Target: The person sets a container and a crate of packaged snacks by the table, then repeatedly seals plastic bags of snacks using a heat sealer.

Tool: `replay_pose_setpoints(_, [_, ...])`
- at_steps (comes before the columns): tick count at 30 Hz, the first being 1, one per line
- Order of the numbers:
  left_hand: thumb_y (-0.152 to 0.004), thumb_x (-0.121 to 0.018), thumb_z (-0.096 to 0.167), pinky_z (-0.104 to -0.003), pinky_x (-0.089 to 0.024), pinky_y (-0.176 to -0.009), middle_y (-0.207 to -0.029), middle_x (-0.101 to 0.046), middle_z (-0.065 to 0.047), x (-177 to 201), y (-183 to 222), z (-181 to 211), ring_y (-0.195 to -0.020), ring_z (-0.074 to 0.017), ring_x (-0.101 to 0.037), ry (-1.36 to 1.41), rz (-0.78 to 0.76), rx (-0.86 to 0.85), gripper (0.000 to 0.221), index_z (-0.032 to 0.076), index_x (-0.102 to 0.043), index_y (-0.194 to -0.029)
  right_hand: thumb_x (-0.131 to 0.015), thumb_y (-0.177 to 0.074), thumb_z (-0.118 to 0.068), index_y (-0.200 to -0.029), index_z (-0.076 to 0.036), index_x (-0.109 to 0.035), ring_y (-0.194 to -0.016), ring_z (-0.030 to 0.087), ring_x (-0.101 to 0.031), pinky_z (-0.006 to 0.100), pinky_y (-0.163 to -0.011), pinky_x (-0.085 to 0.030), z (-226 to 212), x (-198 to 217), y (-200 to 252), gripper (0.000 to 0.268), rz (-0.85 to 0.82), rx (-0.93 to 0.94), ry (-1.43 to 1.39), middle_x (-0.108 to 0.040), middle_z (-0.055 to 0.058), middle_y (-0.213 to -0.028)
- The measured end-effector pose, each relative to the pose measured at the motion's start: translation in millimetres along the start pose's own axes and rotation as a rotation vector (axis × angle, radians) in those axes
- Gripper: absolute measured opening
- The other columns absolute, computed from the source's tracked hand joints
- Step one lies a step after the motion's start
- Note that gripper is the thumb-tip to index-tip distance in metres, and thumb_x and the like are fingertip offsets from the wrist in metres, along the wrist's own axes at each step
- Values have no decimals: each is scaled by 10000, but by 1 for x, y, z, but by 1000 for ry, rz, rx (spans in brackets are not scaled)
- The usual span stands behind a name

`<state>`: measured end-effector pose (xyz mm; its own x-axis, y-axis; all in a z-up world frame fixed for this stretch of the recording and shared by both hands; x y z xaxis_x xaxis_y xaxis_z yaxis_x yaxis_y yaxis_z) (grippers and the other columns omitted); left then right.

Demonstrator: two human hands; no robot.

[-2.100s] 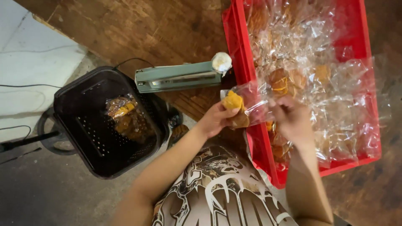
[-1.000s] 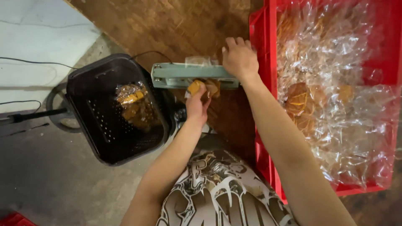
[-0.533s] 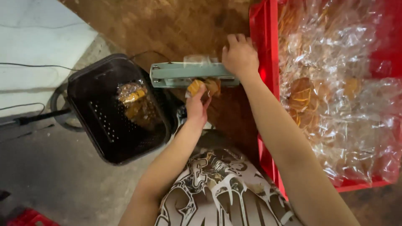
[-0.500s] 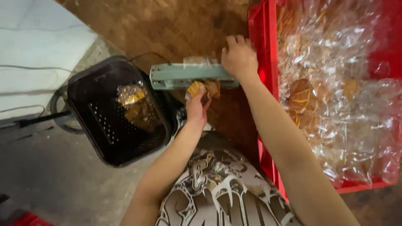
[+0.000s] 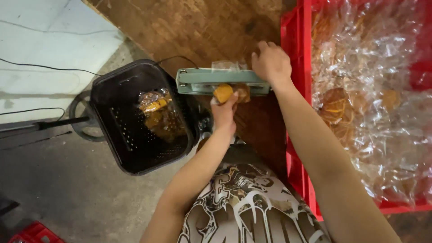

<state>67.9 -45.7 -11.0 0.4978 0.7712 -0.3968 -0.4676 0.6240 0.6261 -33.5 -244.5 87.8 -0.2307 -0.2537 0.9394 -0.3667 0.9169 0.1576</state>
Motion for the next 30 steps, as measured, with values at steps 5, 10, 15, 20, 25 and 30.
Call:
replay_pose_setpoints(5, [-790,-821,47,-253,-505,-602,-929,-691,13,-8,-6,-1,-775,-118,-669,37,106,16,376,132,-595,-1079,-682,-989,-187,-1213,-70,-688,-994,281,-715,402,-847,-555,8,39,33,253,205,17,-743,-726,123,-1133])
replay_pose_setpoints(10, [-782,-855,-1,-301,-554,-701,-1044,-708,-59,-34,13,-33,-864,-173,-680,-23,-169,6,447,-4,-646,-1177,-631,-1071,-127,-1254,-73,-659,-1094,180,-726,310,-998,-594,83,95,156,193,307,-259,-1251,-739,68,-1171])
replay_pose_setpoints(15, [-702,-852,12,-323,-564,-873,-1114,-704,-14,-23,78,-44,-1000,-157,-684,-197,-302,240,620,112,-602,-1260,-614,-1115,-110,-1303,-61,-638,-1045,198,-725,321,-909,-593,184,128,251,196,489,-349,-1202,-727,81,-1191])
replay_pose_setpoints(20, [-841,-793,211,-339,-561,-921,-1121,-738,-45,58,79,34,-1019,-176,-695,-544,-447,-9,444,40,-681,-1235,-654,-1095,-133,-1261,-73,-635,-978,167,-729,269,-810,-567,275,99,327,178,626,-627,-1029,-725,69,-1124])
replay_pose_setpoints(25, [-901,-741,116,-322,-584,-843,-1152,-680,-25,246,7,78,-1010,-169,-666,-245,127,36,378,80,-625,-1258,-690,-1077,-119,-1238,-46,-659,-967,160,-724,253,-807,-545,286,99,343,179,700,-572,-938,-740,60,-1086])
replay_pose_setpoints(30, [-1008,-701,348,-290,-532,-803,-1246,-638,-61,342,-34,47,-975,-192,-601,-63,409,333,440,84,-548,-1326,-761,-1048,-187,-1224,-26,-721,-969,225,-719,355,-848,-557,265,119,299,242,612,-404,-335,-749,102,-1093])
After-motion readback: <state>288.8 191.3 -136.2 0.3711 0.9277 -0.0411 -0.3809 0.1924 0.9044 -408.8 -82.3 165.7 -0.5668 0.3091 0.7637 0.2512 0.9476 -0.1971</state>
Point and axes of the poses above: each hand's wrist, its own y-axis away from the middle knuckle, its own x-axis out of the back of the hand, z = x × y, the point moved 7 cm from there along -y, towards the middle knuckle
